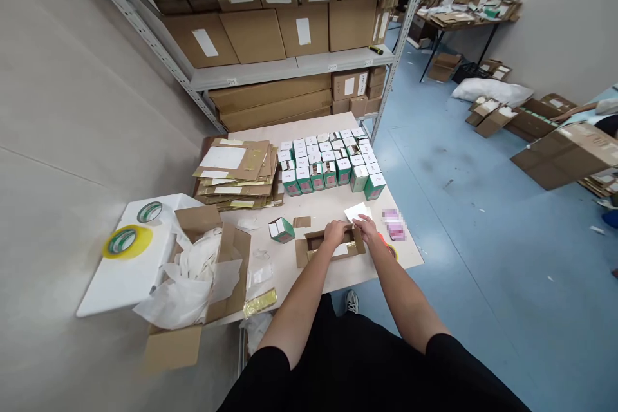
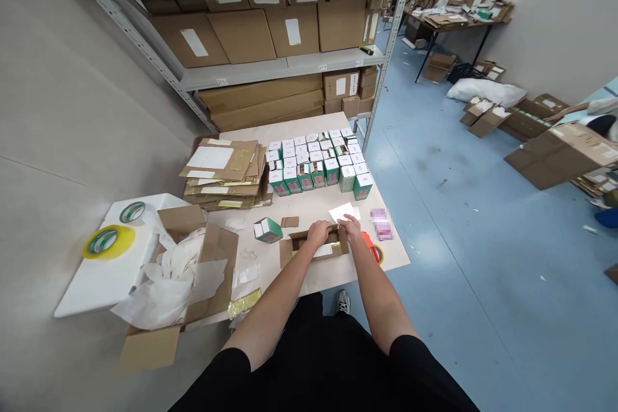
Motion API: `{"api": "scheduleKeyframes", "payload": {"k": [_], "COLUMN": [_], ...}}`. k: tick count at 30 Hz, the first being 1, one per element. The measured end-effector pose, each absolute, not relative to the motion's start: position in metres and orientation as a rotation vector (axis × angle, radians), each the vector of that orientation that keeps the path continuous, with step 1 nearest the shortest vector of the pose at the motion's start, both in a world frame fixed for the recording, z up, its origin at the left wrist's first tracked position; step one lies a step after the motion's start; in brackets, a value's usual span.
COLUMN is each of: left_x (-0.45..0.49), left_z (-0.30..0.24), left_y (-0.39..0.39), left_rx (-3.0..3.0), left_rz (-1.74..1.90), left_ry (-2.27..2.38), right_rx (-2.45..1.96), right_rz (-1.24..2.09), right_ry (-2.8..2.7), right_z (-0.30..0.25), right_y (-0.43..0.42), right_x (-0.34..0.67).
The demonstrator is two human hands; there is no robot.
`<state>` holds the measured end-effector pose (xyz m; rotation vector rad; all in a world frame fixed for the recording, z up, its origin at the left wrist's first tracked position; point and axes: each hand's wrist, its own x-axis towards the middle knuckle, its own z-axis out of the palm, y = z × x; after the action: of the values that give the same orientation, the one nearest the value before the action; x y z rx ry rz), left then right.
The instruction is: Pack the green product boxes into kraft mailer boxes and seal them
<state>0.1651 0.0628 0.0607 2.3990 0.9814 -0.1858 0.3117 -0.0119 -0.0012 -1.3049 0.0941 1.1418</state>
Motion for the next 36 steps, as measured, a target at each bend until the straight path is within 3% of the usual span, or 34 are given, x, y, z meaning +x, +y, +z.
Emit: {"api": "scheduleKeyframes", "payload": {"k": [4, 10, 15, 21, 26, 31, 36], "left_x": [0.158, 0.149, 0.11, 0.04, 0.026, 0.018, -0.007], "left_z": [0.056, 0.063, 0.071, 0.05, 0.036, 0.038, 0.034], "left_y": [0.063, 0.069, 0.063, 0.039, 0.029, 0.033, 0.032], "left_rx": [2.404, 2.426, 2.377, 2.295, 2.195, 2.006, 1.913], "left_rz": [-0.187, -0.01, 0.174, -0.097, -0.18, -0.014, -0.096], "left_ry": [1.003, 1.112, 1.283, 1.422, 1.408, 1.33, 1.182], "right_rx": [-1.347, -1.449, -1.636, -1.728, -1.711, -1.697, -1.602], "right_rz": [0.981, 1.134, 1.066, 0.735, 0.994, 1.244, 1.414], "right_ry": [0.161, 0.07, 0.047, -0.223, -0.749, -0.672, -0.622], "right_z": [-0.005, -0.001, 0.009, 0.029, 0.033, 0.028, 0.022], "right_y": [-0.01, 0.0, -0.002, -0.025, -0.049, -0.073, -0.088], "right_x": [0.32, 0.333, 0.334, 0.308, 0.272, 0.279, 0.287]}}
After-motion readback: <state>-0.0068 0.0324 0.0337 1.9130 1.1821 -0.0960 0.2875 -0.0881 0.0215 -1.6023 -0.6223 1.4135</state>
